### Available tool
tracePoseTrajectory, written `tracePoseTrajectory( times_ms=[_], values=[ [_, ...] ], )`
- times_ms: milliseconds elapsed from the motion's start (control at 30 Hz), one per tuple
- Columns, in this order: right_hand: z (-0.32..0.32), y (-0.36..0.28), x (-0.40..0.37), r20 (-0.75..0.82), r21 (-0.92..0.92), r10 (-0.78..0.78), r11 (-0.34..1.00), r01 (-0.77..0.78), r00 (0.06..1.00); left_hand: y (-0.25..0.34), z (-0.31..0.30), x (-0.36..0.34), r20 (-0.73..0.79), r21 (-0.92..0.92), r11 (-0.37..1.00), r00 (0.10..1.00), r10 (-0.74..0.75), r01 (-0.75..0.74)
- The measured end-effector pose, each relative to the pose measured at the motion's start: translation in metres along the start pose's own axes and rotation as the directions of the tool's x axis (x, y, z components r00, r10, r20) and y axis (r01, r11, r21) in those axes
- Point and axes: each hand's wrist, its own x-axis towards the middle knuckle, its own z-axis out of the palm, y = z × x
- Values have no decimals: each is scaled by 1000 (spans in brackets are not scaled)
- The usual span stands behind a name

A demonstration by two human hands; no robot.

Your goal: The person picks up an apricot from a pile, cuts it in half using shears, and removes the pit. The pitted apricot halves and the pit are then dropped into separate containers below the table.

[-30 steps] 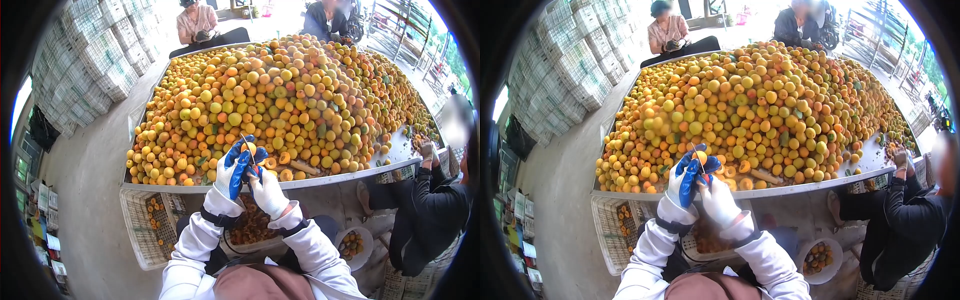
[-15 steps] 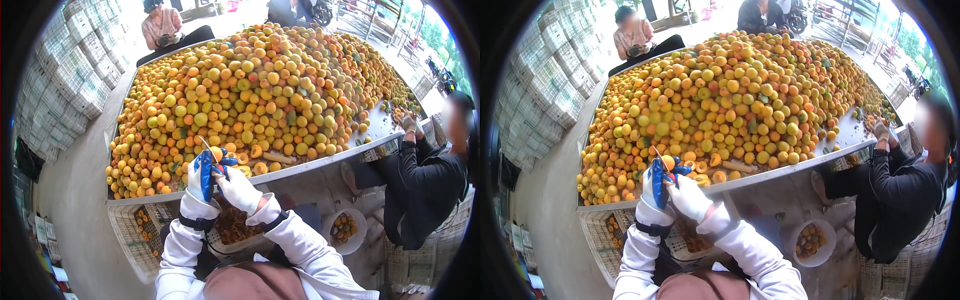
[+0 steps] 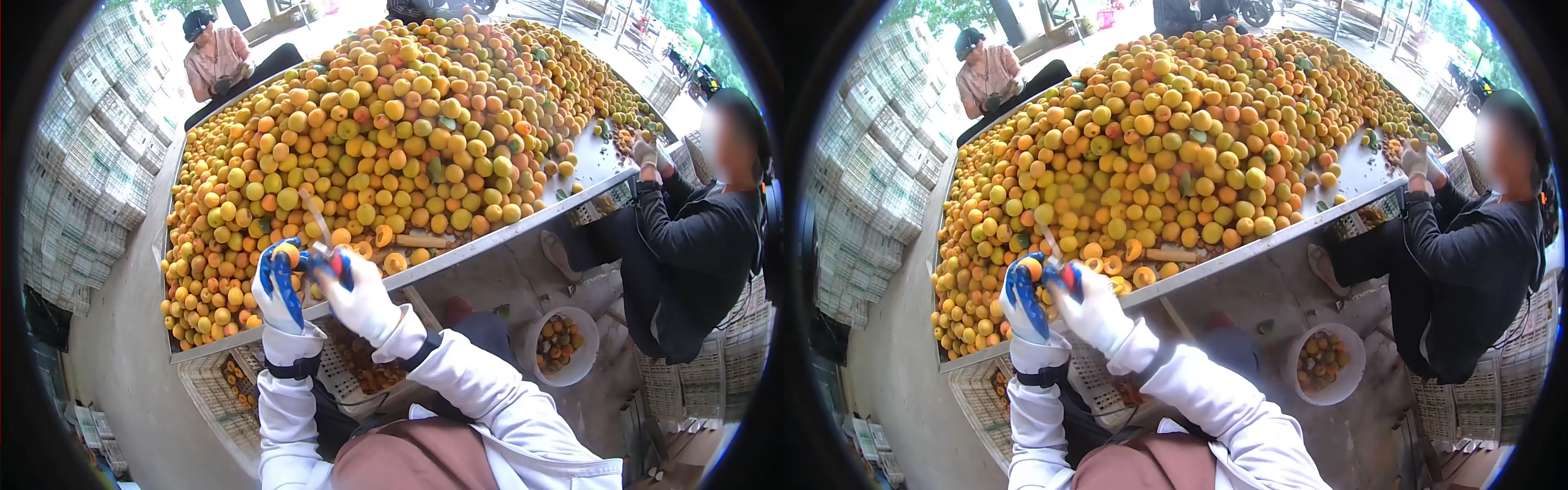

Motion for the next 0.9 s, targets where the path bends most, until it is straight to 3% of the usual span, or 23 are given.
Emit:
tracePoseTrajectory(
  times_ms=[67,100,133,167,200,267,333,400,433,633,800,900],
  values=[
    [0,12,13,-72,109,156,983,-148,985,24,19,-14,68,356,887,954,290,-295],
    [-1,23,17,-33,124,200,973,-194,979,16,14,-15,167,528,719,885,434,-452],
    [-3,10,24,6,137,241,961,-239,971,26,16,-17,354,681,427,778,519,-595],
    [-19,-5,24,258,180,309,916,-359,916,30,19,-22,395,715,354,766,508,-603],
    [-23,-10,23,323,168,346,895,-413,881,32,20,-27,429,747,277,756,494,-605],
    [-30,-20,24,355,108,446,854,-510,822,40,16,-27,502,733,208,722,476,-648],
    [-34,-18,25,372,39,445,869,-493,815,46,12,-28,560,733,101,682,470,-672],
    [-35,-11,22,393,152,360,882,-446,846,39,7,-27,598,713,54,646,474,-699],
    [-34,-15,22,377,143,392,870,-471,839,36,5,-26,616,705,6,616,492,-710],
    [-24,-10,20,304,254,502,776,-577,809,32,4,-18,572,676,62,577,583,-734],
    [-18,-4,18,264,208,468,826,-524,843,20,8,-21,488,671,196,624,611,-715],
    [-11,0,17,185,282,515,788,-547,837,13,12,-26,448,677,267,671,590,-686]
  ],
)
